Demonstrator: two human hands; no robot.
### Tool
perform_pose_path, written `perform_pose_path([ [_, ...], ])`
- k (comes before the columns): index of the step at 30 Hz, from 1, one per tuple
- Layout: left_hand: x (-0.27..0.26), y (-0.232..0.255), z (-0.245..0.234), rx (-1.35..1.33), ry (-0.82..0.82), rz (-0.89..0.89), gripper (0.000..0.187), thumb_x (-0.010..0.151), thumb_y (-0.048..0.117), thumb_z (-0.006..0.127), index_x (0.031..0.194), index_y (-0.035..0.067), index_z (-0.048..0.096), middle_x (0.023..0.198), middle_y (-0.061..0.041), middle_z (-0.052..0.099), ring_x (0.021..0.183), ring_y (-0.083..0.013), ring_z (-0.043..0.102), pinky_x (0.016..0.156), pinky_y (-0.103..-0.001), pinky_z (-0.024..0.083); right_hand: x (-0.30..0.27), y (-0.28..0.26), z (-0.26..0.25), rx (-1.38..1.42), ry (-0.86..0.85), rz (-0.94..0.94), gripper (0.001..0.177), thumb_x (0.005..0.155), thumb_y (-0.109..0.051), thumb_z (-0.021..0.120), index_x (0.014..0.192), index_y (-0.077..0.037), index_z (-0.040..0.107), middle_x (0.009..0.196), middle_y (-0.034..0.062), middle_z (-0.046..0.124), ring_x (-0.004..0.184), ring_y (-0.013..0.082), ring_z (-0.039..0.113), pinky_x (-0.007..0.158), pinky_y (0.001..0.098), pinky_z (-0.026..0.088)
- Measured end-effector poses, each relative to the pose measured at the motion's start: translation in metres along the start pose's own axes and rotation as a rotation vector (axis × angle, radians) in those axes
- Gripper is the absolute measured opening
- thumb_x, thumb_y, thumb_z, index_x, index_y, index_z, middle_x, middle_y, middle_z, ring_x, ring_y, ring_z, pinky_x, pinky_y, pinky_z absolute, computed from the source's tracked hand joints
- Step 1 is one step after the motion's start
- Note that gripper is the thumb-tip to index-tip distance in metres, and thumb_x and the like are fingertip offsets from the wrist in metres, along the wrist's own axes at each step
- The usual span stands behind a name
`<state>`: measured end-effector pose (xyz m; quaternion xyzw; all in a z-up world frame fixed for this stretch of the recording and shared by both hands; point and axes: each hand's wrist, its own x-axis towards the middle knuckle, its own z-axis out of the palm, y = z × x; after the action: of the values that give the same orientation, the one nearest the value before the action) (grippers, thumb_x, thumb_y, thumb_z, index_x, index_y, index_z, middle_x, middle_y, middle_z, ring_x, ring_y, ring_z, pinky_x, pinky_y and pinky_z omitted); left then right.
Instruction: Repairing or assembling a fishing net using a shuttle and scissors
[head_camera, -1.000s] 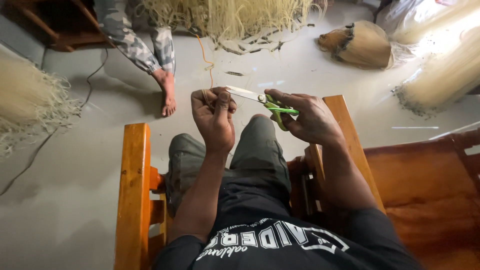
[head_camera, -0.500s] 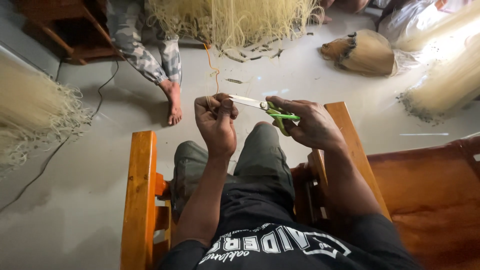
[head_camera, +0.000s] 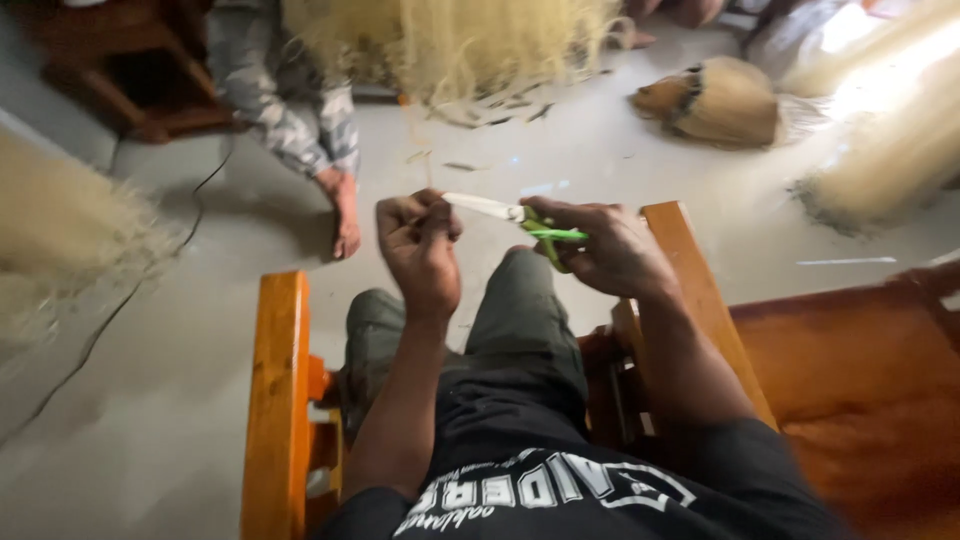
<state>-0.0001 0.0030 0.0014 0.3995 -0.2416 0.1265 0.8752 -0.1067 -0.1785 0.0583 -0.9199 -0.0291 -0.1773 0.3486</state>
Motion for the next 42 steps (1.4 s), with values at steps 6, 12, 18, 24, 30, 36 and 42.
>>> perform_pose_path([
  [6,-0.001,0.011,0.002,0.01,-0.002,-0.043,0.033,0.094,-0.012,0.057,0.095,0.014,0.037,0.091,-0.011,0.057,0.06,-0.0088,0.05,0.057,-0.019,0.04,-0.003,-0.007,0.004,0.048,0.054,-0.094,0.052,0.079,-0.018,0.075,0.129,-0.029,0.067,0.088,0.0081,0.074,0.086,0.0359,0.071,0.069,0.0492,0.053],
  [12,-0.005,0.011,0.003,-0.108,0.113,-0.204,0.022,0.097,-0.001,0.057,0.1,0.013,0.04,0.115,-0.011,0.056,0.084,-0.0109,0.061,0.066,-0.016,0.051,-0.006,-0.003,0.004,0.065,0.092,-0.209,0.063,0.072,-0.006,0.072,0.133,-0.023,0.065,0.087,0.0126,0.072,0.085,0.0393,0.071,0.072,0.0485,0.055],
  [18,-0.004,0.021,0.004,-0.13,0.07,-0.243,0.018,0.099,0.014,0.061,0.099,0.012,0.044,0.116,-0.003,0.045,0.103,-0.0138,0.056,0.082,-0.024,0.056,-0.006,-0.005,0.005,0.079,0.086,-0.3,0.056,0.077,-0.007,0.068,0.132,-0.019,0.064,0.084,0.0123,0.068,0.082,0.0383,0.069,0.07,0.0472,0.056],
  [24,-0.008,0.007,-0.015,-0.133,0.065,-0.19,0.019,0.099,0.017,0.061,0.105,0.012,0.044,0.105,-0.005,0.049,0.1,-0.0165,0.058,0.087,-0.025,0.055,-0.009,-0.005,0.009,0.068,0.059,-0.325,0.058,0.08,-0.007,0.069,0.135,-0.021,0.063,0.085,0.012,0.067,0.083,0.0383,0.069,0.072,0.048,0.056],
  [30,-0.007,0.01,-0.012,-0.088,0.031,-0.157,0.018,0.101,0.016,0.058,0.106,0.011,0.042,0.1,-0.007,0.048,0.095,-0.0176,0.058,0.086,-0.025,0.054,-0.009,-0.003,0.01,0.053,0.057,-0.333,0.055,0.081,-0.007,0.068,0.134,-0.02,0.063,0.085,0.0114,0.067,0.083,0.0383,0.068,0.071,0.0481,0.056],
  [36,-0.007,0.017,-0.006,-0.064,0.057,-0.152,0.017,0.102,0.017,0.056,0.108,0.013,0.04,0.103,-0.007,0.049,0.096,-0.0164,0.057,0.088,-0.026,0.052,-0.01,-0.008,0.004,0.053,0.064,-0.337,0.051,0.085,-0.01,0.069,0.134,-0.019,0.063,0.082,0.0111,0.065,0.079,0.0383,0.067,0.069,0.0478,0.055],
  [42,-0.005,0.011,-0.008,-0.103,0.055,-0.122,0.02,0.101,0.016,0.059,0.104,0.014,0.04,0.105,-0.006,0.048,0.096,-0.0152,0.058,0.086,-0.023,0.052,-0.012,-0.011,-0.003,0.028,0.072,-0.322,0.05,0.084,-0.007,0.066,0.132,-0.019,0.064,0.08,0.0102,0.065,0.078,0.0374,0.066,0.069,0.0471,0.055],
])
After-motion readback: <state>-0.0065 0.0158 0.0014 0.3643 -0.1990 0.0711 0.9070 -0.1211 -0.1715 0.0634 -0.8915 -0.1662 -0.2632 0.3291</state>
